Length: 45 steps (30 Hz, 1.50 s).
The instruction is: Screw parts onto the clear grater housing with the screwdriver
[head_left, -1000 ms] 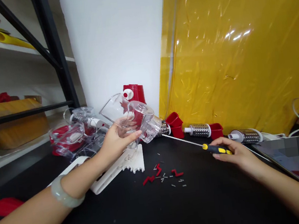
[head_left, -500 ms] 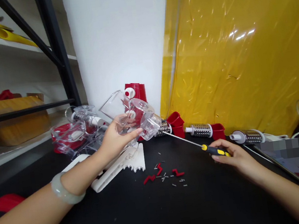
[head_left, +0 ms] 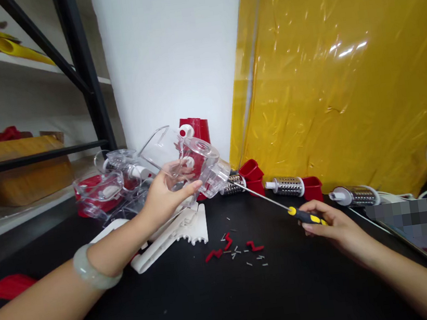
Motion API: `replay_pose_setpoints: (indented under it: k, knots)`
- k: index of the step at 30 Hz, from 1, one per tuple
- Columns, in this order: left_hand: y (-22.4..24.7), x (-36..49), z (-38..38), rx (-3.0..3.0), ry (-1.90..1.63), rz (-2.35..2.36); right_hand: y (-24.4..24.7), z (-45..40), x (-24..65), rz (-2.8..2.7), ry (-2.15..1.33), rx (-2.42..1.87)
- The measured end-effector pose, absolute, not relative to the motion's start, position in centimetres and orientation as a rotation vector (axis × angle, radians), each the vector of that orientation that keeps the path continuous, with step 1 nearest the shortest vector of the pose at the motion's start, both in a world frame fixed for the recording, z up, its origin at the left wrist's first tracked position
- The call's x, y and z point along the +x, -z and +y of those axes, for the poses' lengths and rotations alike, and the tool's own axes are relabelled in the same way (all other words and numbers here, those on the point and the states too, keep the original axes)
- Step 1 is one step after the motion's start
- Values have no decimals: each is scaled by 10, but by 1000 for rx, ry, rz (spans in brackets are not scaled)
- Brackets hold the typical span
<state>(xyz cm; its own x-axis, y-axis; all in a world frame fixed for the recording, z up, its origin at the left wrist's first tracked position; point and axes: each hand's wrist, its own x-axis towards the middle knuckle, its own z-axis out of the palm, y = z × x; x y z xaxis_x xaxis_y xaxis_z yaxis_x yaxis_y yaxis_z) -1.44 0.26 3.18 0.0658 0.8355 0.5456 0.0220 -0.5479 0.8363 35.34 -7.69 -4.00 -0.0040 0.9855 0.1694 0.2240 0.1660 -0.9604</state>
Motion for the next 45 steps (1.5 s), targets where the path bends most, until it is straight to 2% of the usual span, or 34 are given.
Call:
replay_pose_setpoints:
  k: [14, 21, 37, 45]
  knots:
    - [-28, -14, 5, 1744, -1550, 815, 41, -79, 345, -1547, -1030, -1236]
    - [-27, -16, 5, 1746, -1556, 812, 40, -83, 342, -1722, -954, -1275]
    - [-28, -17, 5, 1728, -1550, 687, 49, -84, 338, -1708, -1221, -1082]
    - [-28, -17, 3, 1766, -1537, 717, 43, -89, 332, -1730, -1062, -1220]
